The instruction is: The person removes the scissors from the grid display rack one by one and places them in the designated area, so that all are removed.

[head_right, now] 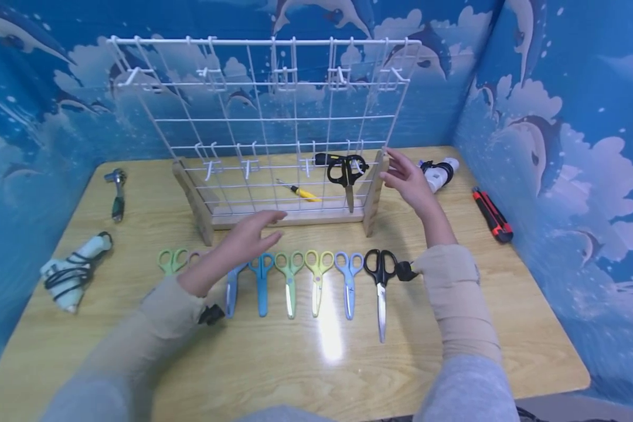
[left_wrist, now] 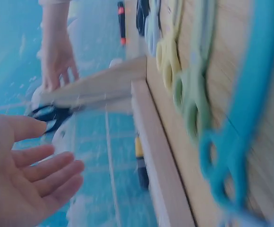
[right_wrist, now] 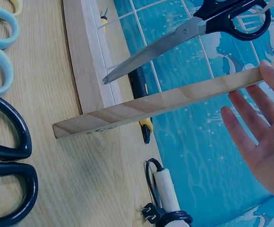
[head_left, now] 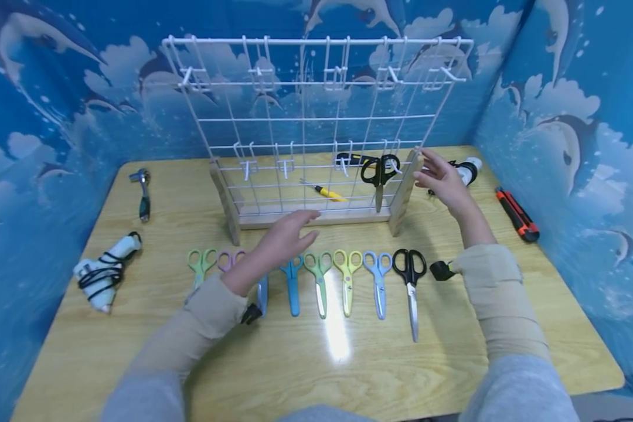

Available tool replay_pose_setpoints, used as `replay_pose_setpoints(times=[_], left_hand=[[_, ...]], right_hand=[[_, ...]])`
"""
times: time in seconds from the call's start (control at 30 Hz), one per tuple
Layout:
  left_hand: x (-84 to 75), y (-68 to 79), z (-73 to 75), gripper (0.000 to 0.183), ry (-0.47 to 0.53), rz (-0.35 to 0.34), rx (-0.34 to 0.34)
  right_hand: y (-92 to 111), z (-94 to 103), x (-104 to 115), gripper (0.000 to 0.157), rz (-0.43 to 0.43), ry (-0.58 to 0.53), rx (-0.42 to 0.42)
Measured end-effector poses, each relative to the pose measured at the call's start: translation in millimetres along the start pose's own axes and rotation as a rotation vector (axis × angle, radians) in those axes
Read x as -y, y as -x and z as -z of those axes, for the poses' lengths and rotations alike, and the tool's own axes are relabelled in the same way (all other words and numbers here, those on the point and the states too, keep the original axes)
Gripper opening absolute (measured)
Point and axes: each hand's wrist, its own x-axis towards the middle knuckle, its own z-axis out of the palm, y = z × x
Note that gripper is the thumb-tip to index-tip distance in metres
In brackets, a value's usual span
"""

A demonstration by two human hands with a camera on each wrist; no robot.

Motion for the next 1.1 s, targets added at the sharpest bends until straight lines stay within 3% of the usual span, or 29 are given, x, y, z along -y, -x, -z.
replay_pose_setpoints(times=[0.1, 0.2, 0.27, 0.4, 0.53, 0.63, 0.9, 1.1], left_hand=[[-15.4, -25.1, -12.3, 0.047, -0.037, -0.083, 0.011], [-27.1, -49.1, -23.4, 0.051, -0.041, -0.089, 0.038], [-32.4, -65.0, -30.3, 0.052, 0.054, -0.041, 0.063], [-37.6, -94.5, -42.1, 0.052, 0.346, 0.090, 0.083], [-41.6, -114.3, -53.5, 0.054, 0.543, 0.155, 0.075], [-45.7, -121.8, -62.1, 0.055, 0.627, 0.175, 0.074], [-52.0, -122.4, -69.6, 0.046, 0.793, 0.231, -0.024], [-53.3, -121.0, -72.2, 0.030, 0.878, 0.242, 0.006]], right_hand=[[0.0, 0.2, 0.1, 0.059, -0.006, 0.007, 0.002], [-1.0, -0.3, 0.8, 0.059, -0.010, 0.012, 0.005], [-1.3, -0.6, 1.3, 0.059, -0.012, 0.016, 0.003], [-2.3, -0.5, 0.9, 0.058, -0.004, 0.010, -0.001], [-1.6, 0.1, 0.2, 0.058, -0.009, 0.009, -0.004], [-0.1, 0.1, -0.7, 0.058, -0.017, 0.016, -0.006], [0.5, -0.7, -1.5, 0.059, -0.004, 0.017, -0.011], [-0.1, 0.1, -3.1, 0.058, -0.003, 0.020, -0.016]])
